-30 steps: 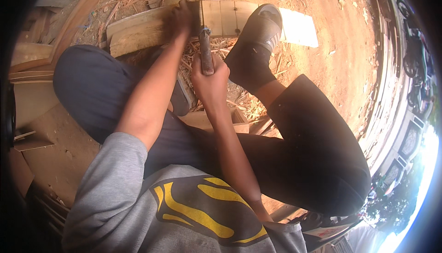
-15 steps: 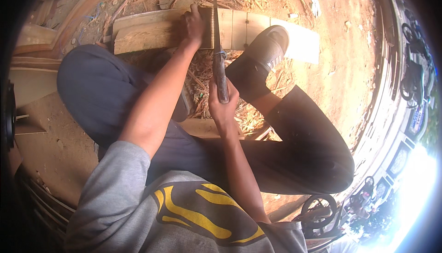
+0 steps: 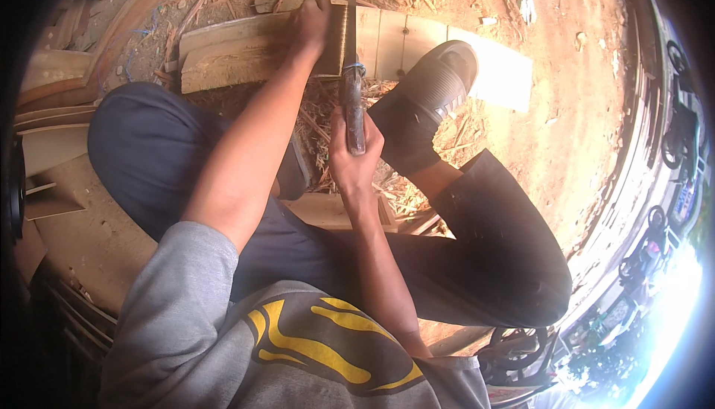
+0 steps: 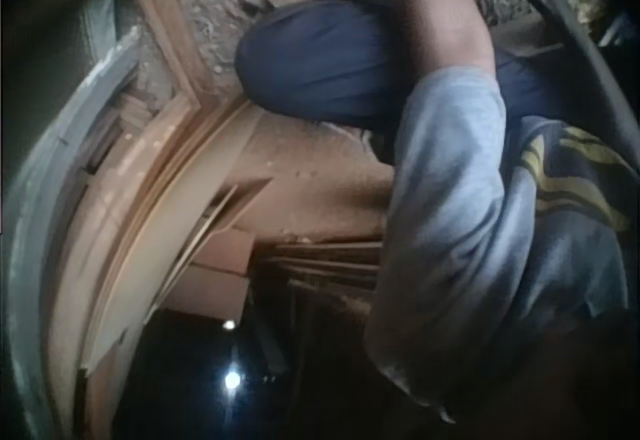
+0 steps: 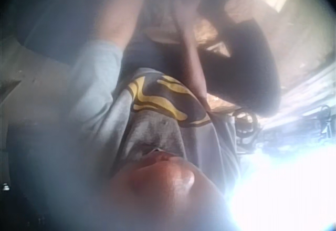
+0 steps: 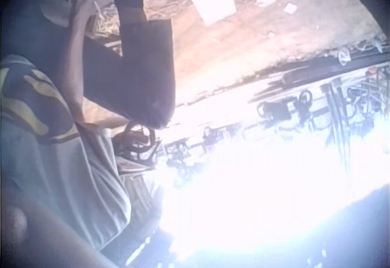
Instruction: The person sits on the ground and uses a hand saw to cut a piece of wood. They hold the wood with their left hand and saw with their right hand, making several cuts along the wood's length.
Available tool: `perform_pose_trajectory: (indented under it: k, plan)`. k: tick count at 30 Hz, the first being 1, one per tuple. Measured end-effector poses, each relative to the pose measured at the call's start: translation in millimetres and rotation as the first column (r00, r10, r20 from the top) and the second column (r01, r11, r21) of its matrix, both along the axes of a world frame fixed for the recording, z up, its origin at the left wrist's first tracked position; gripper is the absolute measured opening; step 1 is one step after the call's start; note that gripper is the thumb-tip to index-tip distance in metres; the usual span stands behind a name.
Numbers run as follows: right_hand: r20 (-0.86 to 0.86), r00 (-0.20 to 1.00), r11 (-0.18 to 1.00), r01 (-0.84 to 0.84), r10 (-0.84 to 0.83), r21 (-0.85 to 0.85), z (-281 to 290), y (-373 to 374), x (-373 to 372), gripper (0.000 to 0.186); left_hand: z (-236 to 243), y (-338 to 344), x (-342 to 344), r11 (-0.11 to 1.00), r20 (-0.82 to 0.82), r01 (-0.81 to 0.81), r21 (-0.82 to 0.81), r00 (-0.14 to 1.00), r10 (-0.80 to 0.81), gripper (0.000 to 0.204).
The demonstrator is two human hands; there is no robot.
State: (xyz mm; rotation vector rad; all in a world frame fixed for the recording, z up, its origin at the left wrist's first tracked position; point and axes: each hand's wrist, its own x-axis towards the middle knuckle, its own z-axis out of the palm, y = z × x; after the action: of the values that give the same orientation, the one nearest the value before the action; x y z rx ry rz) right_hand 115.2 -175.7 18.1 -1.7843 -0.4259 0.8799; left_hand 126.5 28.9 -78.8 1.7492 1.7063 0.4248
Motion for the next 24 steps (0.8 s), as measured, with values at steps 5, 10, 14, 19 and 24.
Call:
perform_pose_trajectory:
  k: [5, 10, 14, 19, 24]
  plan:
    - [0.000, 1.000, 1.000, -0.004, 0.004, -0.002, 1, 6, 7, 0.022, 1, 0, 0, 0.998, -0.022, 0.003, -0.055, 1.000, -0.004, 0.047]
    - [0.023, 0.999, 0.998, -0.040, 0.042, -0.049, 30, 19, 19, 0.023, -24, 6, 1, 0.988, 0.015, -0.042, -0.148, 0.999, 0.044, 0.048]
    - [-0.032, 0.999, 0.997, -0.041, 0.039, -0.065, 23, 20, 28, 0.024, -57, 7, 2, 0.990, -0.002, -0.116, 0.082, 0.993, 0.116, 0.041]
    - [0.005, 0.998, 0.993, -0.065, 0.066, -0.101, 25, 16, 24, 0.023, -68, -4, 10, 0.948, 0.012, -0.208, 0.240, 0.977, 0.211, 0.038]
    - [-0.046, 0.998, 0.994, -0.046, 0.041, -0.101, 23, 12, 26, 0.024, -50, 1, 0, 0.998, 0.067, -0.056, 0.038, 0.996, 0.053, 0.038]
